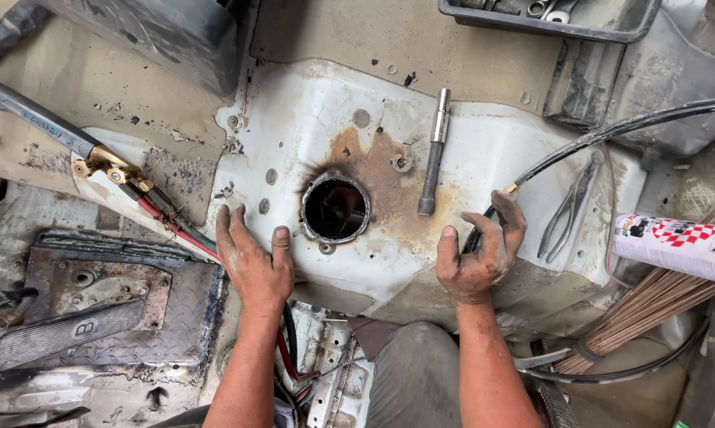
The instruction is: Repairing the transmission tunnel and gear shifter mechanism in a vehicle using a gas torch and various hand tools.
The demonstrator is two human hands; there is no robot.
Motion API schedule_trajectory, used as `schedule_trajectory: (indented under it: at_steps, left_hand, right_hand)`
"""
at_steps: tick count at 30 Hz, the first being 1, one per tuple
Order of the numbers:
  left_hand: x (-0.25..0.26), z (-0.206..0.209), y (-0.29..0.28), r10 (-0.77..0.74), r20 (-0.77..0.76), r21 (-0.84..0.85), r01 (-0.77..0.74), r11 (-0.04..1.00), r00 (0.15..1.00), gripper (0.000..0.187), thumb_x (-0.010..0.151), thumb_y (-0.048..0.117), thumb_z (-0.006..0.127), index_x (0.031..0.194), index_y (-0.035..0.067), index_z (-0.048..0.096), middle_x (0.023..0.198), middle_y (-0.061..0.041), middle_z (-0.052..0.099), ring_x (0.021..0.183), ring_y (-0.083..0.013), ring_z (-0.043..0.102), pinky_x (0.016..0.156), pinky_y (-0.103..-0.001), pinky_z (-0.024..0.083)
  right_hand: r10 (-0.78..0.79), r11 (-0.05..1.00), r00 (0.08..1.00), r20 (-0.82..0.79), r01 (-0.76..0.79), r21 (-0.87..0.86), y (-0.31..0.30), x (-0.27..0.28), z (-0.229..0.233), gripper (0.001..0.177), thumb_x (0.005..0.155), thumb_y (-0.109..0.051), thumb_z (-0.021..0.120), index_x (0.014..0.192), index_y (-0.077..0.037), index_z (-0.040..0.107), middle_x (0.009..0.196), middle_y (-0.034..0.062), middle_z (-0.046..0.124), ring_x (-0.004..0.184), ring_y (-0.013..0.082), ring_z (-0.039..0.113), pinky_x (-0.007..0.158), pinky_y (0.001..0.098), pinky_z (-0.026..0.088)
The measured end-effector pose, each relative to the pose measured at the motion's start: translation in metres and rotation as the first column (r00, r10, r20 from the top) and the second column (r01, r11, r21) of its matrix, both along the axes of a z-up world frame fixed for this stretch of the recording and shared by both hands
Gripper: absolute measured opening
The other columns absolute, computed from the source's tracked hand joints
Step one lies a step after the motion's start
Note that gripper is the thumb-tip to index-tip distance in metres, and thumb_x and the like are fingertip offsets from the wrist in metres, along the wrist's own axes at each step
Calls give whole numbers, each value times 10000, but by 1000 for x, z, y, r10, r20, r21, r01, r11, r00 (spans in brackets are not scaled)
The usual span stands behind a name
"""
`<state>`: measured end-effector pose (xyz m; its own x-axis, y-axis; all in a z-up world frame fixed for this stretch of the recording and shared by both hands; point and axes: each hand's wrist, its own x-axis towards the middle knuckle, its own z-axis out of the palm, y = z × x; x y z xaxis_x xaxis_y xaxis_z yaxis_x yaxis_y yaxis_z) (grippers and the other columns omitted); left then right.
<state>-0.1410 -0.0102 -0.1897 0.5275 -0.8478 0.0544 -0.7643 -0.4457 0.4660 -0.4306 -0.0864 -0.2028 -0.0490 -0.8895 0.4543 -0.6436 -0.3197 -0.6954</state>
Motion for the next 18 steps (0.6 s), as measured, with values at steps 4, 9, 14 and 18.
schedule_trajectory:
  at_steps: [4, 9, 14, 18]
  left_hand:
    - [-2, -6, 2, 14, -3, -56, -14, 998, 1000, 814, 1025, 586, 538, 1483, -80, 440, 1573, -304, 374, 1468, -482, 355, 1225, -581, 255]
    - [-3, -12, 5, 48, -40, -186, -55, 981, 998, 898, 1028, 709, 394, 1468, -71, 457, 1551, -296, 412, 1451, -458, 394, 1218, -582, 280]
    - [-4, -16, 6, 50, -28, -202, -55, 978, 998, 916, 1046, 724, 352, 1459, -88, 449, 1556, -306, 404, 1461, -463, 386, 1226, -577, 278]
    - [-3, -16, 6, 68, -3, -192, -68, 979, 998, 953, 1027, 752, 295, 1464, -79, 460, 1553, -299, 413, 1462, -460, 385, 1230, -579, 259]
  right_hand:
    - [1, 1000, 1000, 8, -1, 4, 0, 0, -1, 257, 951, -196, 656, 1119, -3, 639, 1426, 230, 468, 1419, 373, 458, 1212, 535, 430]
    - [-7, 1000, 1000, 14, 7, 21, 2, 1, -2, 250, 948, -196, 662, 1116, -11, 647, 1431, 212, 464, 1430, 362, 452, 1216, 525, 429]
    - [-7, 1000, 1000, 23, 6, 30, 2, 0, -4, 249, 953, -198, 652, 1119, -13, 645, 1439, 205, 451, 1442, 353, 445, 1225, 519, 431]
    - [-5, 999, 1000, 27, 4, 39, 3, 0, -4, 247, 956, -201, 648, 1117, -13, 647, 1441, 202, 445, 1442, 347, 444, 1230, 519, 432]
